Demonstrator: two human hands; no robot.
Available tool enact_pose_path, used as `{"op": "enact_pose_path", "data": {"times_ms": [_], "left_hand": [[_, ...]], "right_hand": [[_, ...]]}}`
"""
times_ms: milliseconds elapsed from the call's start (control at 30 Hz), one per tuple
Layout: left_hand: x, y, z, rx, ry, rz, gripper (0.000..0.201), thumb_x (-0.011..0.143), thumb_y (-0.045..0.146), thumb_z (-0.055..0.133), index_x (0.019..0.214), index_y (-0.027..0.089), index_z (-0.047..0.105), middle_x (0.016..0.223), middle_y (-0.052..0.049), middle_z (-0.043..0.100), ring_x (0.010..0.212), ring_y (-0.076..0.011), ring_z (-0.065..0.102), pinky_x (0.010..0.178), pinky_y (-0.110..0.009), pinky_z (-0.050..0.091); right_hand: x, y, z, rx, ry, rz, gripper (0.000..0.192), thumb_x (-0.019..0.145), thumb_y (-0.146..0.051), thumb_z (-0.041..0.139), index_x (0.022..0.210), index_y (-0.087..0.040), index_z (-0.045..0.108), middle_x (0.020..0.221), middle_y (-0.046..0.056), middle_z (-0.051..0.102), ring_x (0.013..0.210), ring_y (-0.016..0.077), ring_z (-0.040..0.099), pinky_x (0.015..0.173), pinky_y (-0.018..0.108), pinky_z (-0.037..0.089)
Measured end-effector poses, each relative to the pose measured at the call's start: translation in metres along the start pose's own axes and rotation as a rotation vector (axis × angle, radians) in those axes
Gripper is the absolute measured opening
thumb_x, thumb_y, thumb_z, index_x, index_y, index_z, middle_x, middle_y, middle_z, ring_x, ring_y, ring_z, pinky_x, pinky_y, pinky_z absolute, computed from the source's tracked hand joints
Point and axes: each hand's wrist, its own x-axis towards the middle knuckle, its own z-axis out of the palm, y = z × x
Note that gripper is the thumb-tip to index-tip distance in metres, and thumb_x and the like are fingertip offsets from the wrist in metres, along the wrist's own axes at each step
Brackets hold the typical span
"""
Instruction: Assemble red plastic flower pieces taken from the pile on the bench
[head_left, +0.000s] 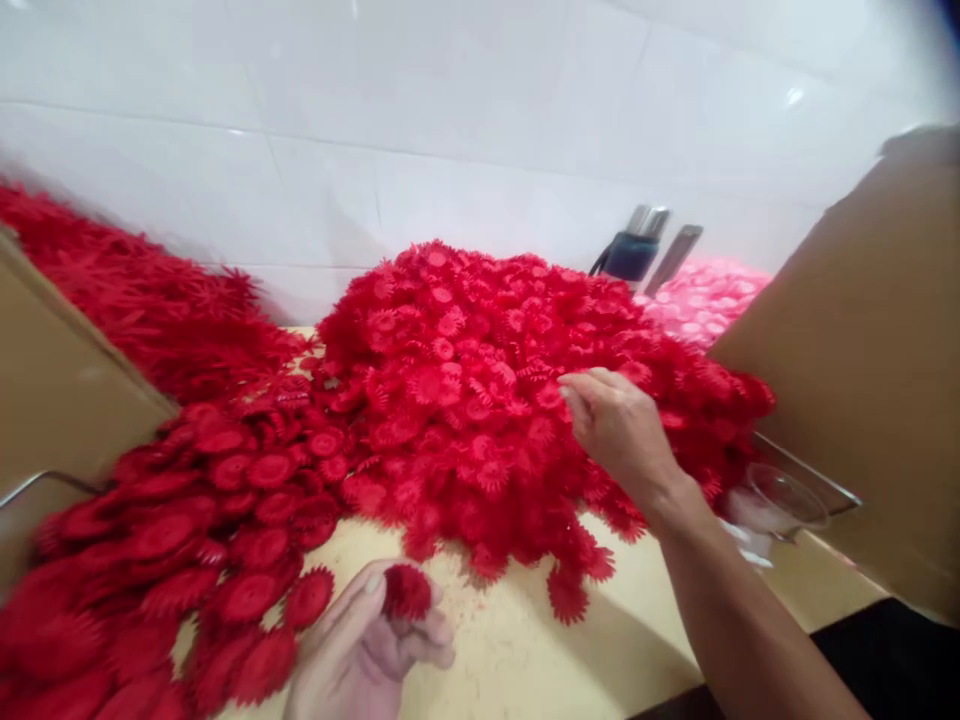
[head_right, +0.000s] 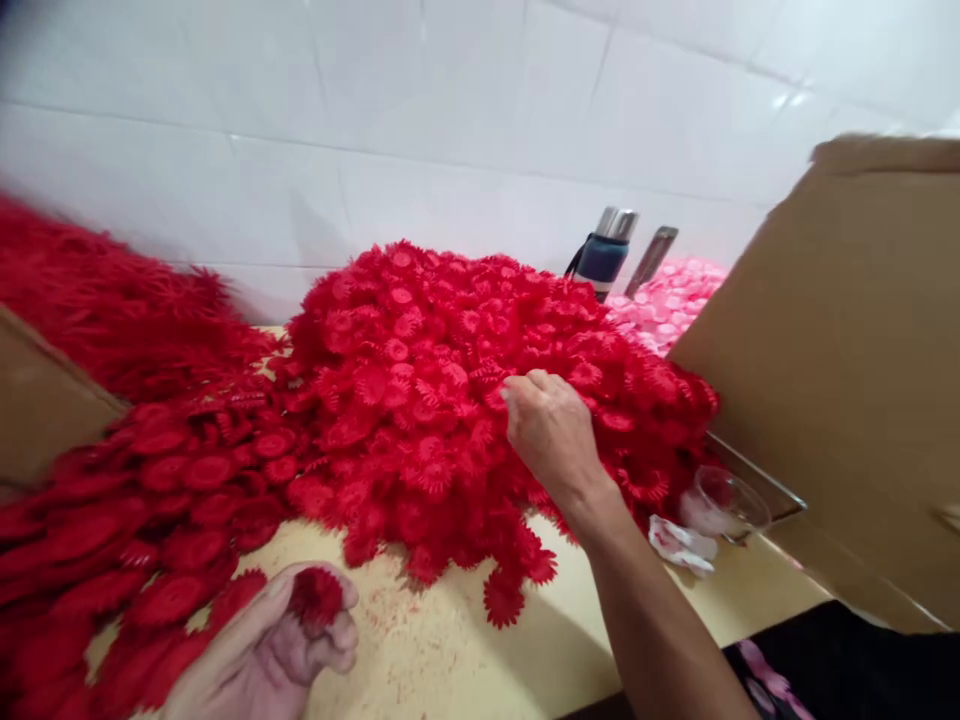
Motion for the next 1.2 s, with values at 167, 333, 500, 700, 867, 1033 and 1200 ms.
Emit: {"op": "enact_pose_path", "data": {"times_ms": [167,333,500,700,867,1033,1200], "left_hand": [[-0.001,-0.006,0.007,0.045,-0.033,0.015,0.018,0.061,0.025,0.074,0.062,0.013,0.061,0.056,-0.002,0.061,0.048,-0.0141,0.058,0.045,-0.023,0.047],[0.000,-0.014,0.005,0.100,0.008,0.059,0.029,0.060,0.033,0.074,0.056,0.015,0.052,0.047,0.004,0.051,0.036,-0.0093,0.048,0.033,-0.018,0.035],[-0.004,-0.023,-0.003,0.163,0.075,0.137,0.034,0.064,0.039,0.072,0.057,0.016,0.048,0.048,0.008,0.042,0.038,-0.0042,0.032,0.034,-0.015,0.025],[-0.004,-0.027,-0.012,0.280,-0.026,0.221,0.036,0.072,0.040,0.066,0.053,0.015,0.047,0.048,0.007,0.034,0.046,-0.0057,0.026,0.043,-0.018,0.024],[-0.007,-0.022,-0.018,0.511,-0.041,0.262,0.040,0.076,0.046,0.058,0.052,0.016,0.047,0.046,0.006,0.034,0.044,-0.0074,0.029,0.041,-0.020,0.023],[-0.015,-0.017,-0.021,0.856,-0.158,0.304,0.034,0.085,0.040,0.044,0.063,0.017,0.056,0.046,0.002,0.045,0.043,-0.0105,0.041,0.043,-0.021,0.031],[-0.020,-0.022,-0.022,0.833,-0.150,0.247,0.024,0.082,0.036,0.051,0.085,0.015,0.064,0.049,0.001,0.051,0.044,-0.0117,0.045,0.043,-0.021,0.036]], "right_hand": [[-0.026,-0.018,-0.016,0.119,0.115,-0.074,0.017,0.085,-0.020,0.050,0.091,-0.015,0.065,0.083,0.007,0.066,0.078,0.0185,0.061,0.073,0.030,0.048],[-0.060,-0.055,-0.022,0.420,-0.014,-0.184,0.016,0.083,-0.013,0.053,0.094,-0.013,0.064,0.083,0.007,0.065,0.077,0.0142,0.060,0.072,0.024,0.049],[-0.082,-0.094,-0.019,0.837,-0.263,-0.137,0.016,0.085,-0.011,0.048,0.090,-0.016,0.062,0.074,0.004,0.062,0.067,0.0120,0.058,0.059,0.021,0.047],[-0.084,-0.120,-0.016,0.937,-0.370,-0.068,0.010,0.080,-0.025,0.061,0.074,-0.018,0.056,0.066,0.001,0.056,0.062,0.0126,0.054,0.054,0.023,0.044],[-0.088,-0.120,-0.012,0.939,-0.536,-0.011,0.008,0.080,-0.020,0.059,0.075,-0.019,0.053,0.069,0.000,0.055,0.068,0.0129,0.053,0.059,0.023,0.043],[-0.100,-0.116,-0.006,0.797,-0.478,-0.041,0.008,0.082,-0.011,0.050,0.078,-0.017,0.054,0.073,0.004,0.054,0.069,0.0155,0.050,0.060,0.028,0.040],[-0.108,-0.114,-0.003,0.805,-0.392,-0.044,0.017,0.085,-0.011,0.045,0.077,-0.018,0.057,0.067,0.004,0.054,0.065,0.0156,0.049,0.059,0.029,0.040]]}}
